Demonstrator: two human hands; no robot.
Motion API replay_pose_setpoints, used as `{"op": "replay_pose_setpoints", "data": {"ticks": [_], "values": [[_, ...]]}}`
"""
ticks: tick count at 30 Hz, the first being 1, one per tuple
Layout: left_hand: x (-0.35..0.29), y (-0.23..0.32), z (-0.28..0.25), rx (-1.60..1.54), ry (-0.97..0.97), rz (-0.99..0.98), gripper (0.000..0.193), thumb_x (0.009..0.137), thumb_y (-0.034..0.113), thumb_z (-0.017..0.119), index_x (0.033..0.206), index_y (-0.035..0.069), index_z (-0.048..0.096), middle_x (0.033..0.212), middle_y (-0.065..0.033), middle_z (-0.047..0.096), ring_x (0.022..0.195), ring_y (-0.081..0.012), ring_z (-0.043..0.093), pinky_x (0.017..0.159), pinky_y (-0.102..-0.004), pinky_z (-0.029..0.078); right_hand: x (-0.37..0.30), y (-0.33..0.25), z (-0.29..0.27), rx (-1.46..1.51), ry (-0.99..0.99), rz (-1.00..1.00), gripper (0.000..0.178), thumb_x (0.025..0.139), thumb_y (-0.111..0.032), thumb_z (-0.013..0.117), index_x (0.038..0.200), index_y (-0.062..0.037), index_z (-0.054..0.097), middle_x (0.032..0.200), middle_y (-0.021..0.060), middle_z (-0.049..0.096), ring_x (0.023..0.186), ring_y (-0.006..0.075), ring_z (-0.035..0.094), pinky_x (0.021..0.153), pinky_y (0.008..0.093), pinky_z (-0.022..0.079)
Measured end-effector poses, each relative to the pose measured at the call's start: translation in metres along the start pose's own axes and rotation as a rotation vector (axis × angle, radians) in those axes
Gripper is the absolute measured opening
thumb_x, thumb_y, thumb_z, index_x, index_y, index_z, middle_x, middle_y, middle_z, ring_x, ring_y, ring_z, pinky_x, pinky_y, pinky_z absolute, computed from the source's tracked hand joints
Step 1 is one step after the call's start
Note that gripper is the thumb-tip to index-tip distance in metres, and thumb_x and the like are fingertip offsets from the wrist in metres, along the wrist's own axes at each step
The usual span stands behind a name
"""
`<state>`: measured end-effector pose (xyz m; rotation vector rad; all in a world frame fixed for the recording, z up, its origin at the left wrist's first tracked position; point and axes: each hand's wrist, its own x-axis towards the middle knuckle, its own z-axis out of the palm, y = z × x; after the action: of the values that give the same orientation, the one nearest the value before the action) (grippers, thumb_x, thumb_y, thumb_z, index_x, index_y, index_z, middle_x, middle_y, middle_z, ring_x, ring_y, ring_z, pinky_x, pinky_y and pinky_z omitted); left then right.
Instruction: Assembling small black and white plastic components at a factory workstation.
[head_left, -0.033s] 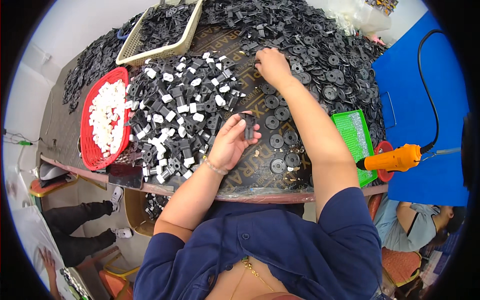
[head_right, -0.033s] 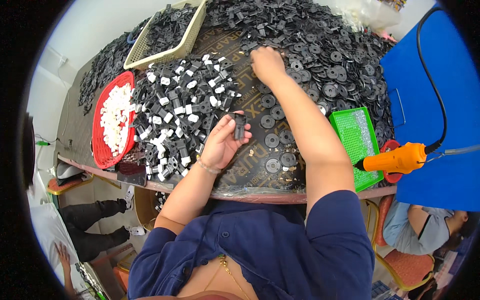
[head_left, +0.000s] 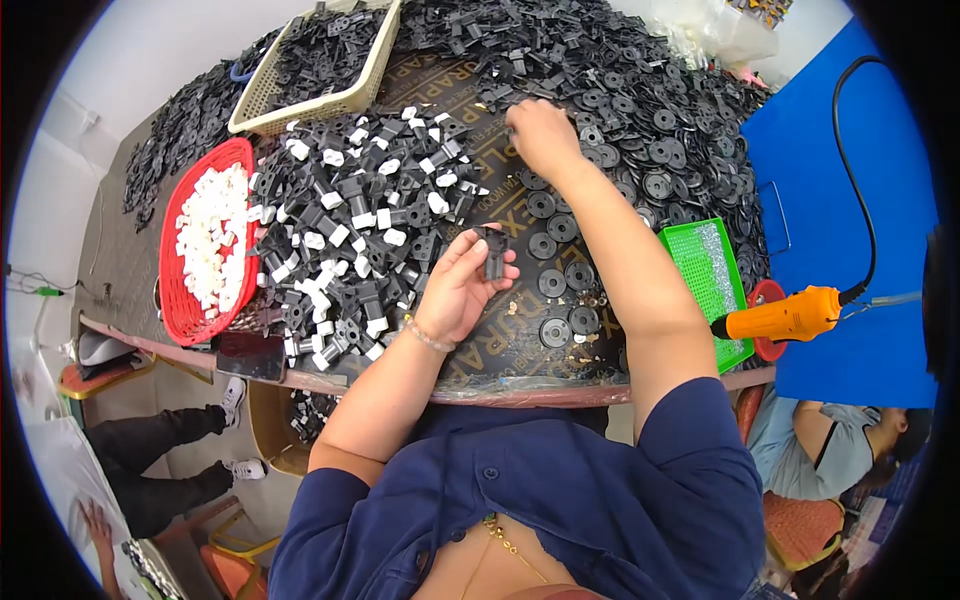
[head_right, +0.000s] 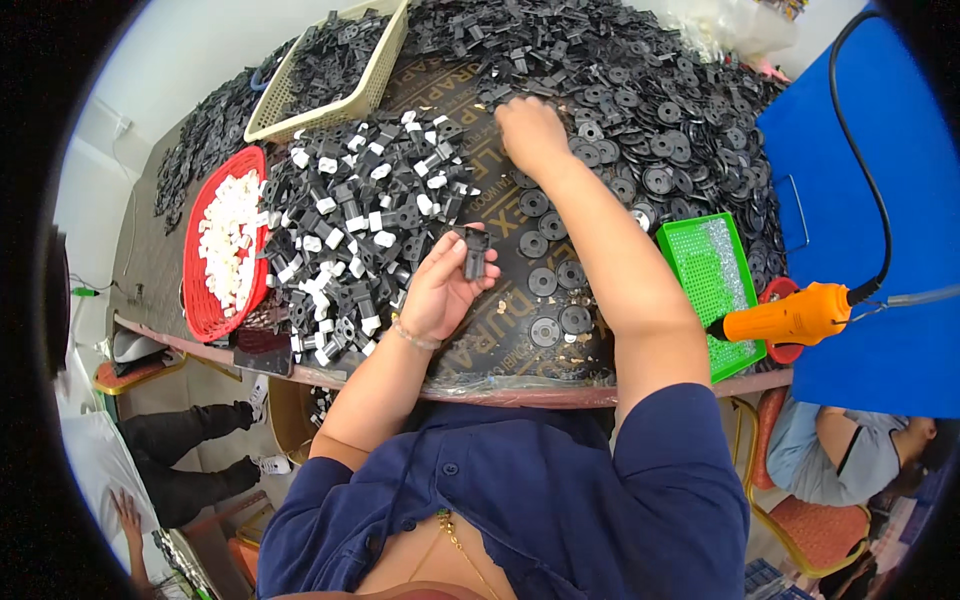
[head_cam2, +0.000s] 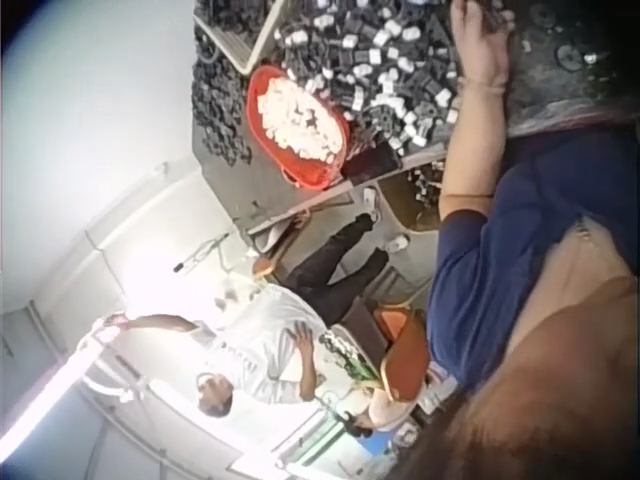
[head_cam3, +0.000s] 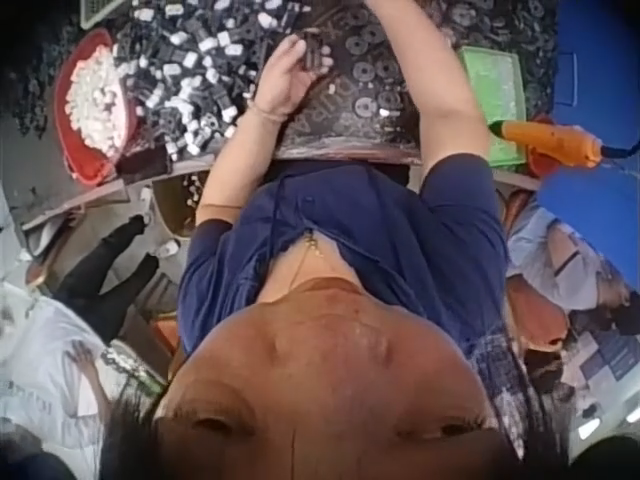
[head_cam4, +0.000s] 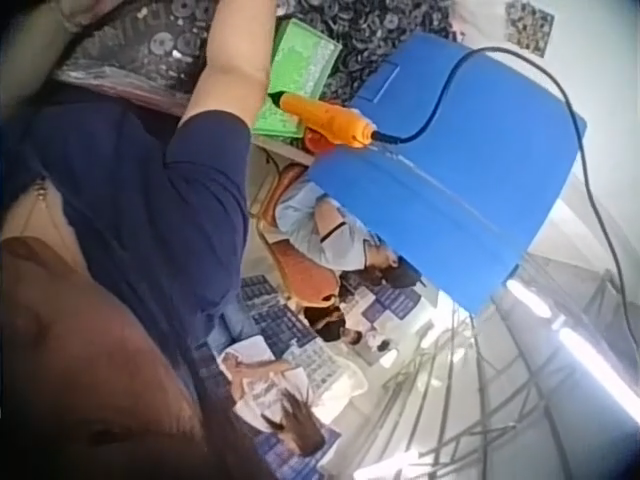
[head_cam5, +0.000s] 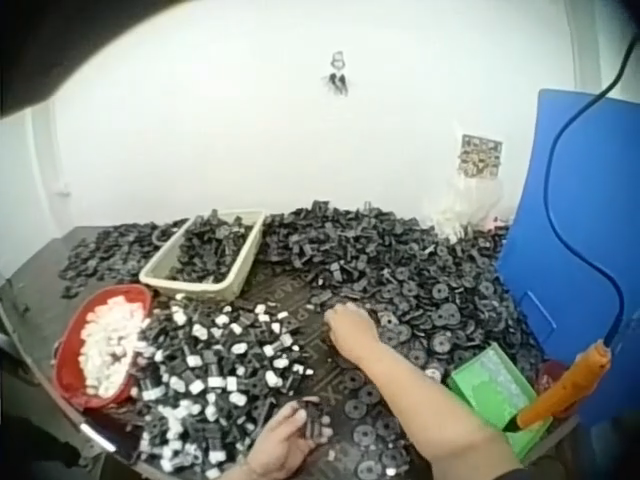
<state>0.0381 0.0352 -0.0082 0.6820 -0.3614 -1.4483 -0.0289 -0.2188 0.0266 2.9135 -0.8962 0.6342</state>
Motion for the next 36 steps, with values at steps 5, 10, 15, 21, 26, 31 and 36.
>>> {"op": "replay_pose_setpoints", "data": {"ticks": [5,10,15,21,26,31,36], "values": [[-0.005,0.002,0.005,-0.066,0.005,-0.023,0.029,0.103,0.02,0.052,0.129,0.006,0.053,0.103,-0.0114,0.066,0.089,-0.0212,0.067,0.078,-0.0317,0.053,-0.019,0.021,-0.037,0.506,-0.248,0.131,0.049,0.068,-0.038,0.084,0.102,-0.0038,0.073,0.105,0.0186,0.071,0.101,0.0338,0.066,0.089,0.0377,0.052],[-0.003,-0.001,0.008,-0.044,-0.028,-0.056,0.034,0.102,0.023,0.053,0.131,0.005,0.05,0.101,-0.0117,0.065,0.089,-0.0213,0.065,0.078,-0.0321,0.053,0.005,0.093,-0.043,0.303,0.167,0.45,0.023,0.082,-0.025,0.073,0.094,-0.0059,0.073,0.091,0.0147,0.073,0.088,0.0328,0.07,0.08,0.0406,0.055],[-0.003,0.001,0.008,-0.069,-0.047,-0.064,0.028,0.103,0.022,0.053,0.127,0.008,0.055,0.102,-0.0086,0.067,0.089,-0.0184,0.067,0.078,-0.0298,0.053,0.058,0.089,0.013,0.26,0.07,0.277,0.041,0.085,-0.026,0.071,0.123,-0.012,0.063,0.114,0.02,0.067,0.107,0.0377,0.064,0.094,0.0433,0.051],[-0.005,0.001,0.006,-0.022,-0.044,-0.101,0.032,0.102,0.025,0.054,0.129,0.008,0.054,0.101,-0.0085,0.066,0.091,-0.0194,0.065,0.08,-0.0302,0.05,0.097,0.043,0.041,0.027,-0.264,0.087,0.075,0.084,-0.046,0.073,0.15,-0.0298,0.041,0.161,0.0186,0.023,0.14,0.0457,0.033,0.113,0.0515,0.035],[-0.005,0.0,0.005,-0.038,-0.041,-0.096,0.032,0.102,0.025,0.054,0.129,0.009,0.054,0.101,-0.0086,0.066,0.092,-0.0191,0.065,0.08,-0.0304,0.05,0.119,0.046,0.034,-0.132,-0.543,0.034,0.054,0.078,-0.022,0.078,0.13,-0.0227,0.063,0.15,0.0142,0.039,0.131,0.0414,0.046,0.102,0.0511,0.045],[-0.006,0.003,0.008,-0.042,-0.03,-0.126,0.033,0.101,0.025,0.054,0.13,0.009,0.053,0.102,-0.0081,0.066,0.092,-0.0185,0.065,0.08,-0.0303,0.05,0.128,0.081,-0.008,0.285,-0.377,0.005,0.046,0.073,-0.018,0.079,0.116,-0.0061,0.069,0.114,0.0157,0.071,0.106,0.0296,0.066,0.089,0.0362,0.053],[-0.006,0.005,0.011,-0.065,-0.058,-0.14,0.037,0.101,0.021,0.055,0.135,0.008,0.05,0.106,-0.0078,0.064,0.098,-0.0187,0.064,0.084,-0.0317,0.051,0.119,0.155,0.02,-0.111,-0.077,0.386,0.05,0.08,-0.015,0.071,0.13,-0.0094,0.061,0.121,0.0179,0.067,0.112,0.036,0.063,0.098,0.04,0.049]]}}
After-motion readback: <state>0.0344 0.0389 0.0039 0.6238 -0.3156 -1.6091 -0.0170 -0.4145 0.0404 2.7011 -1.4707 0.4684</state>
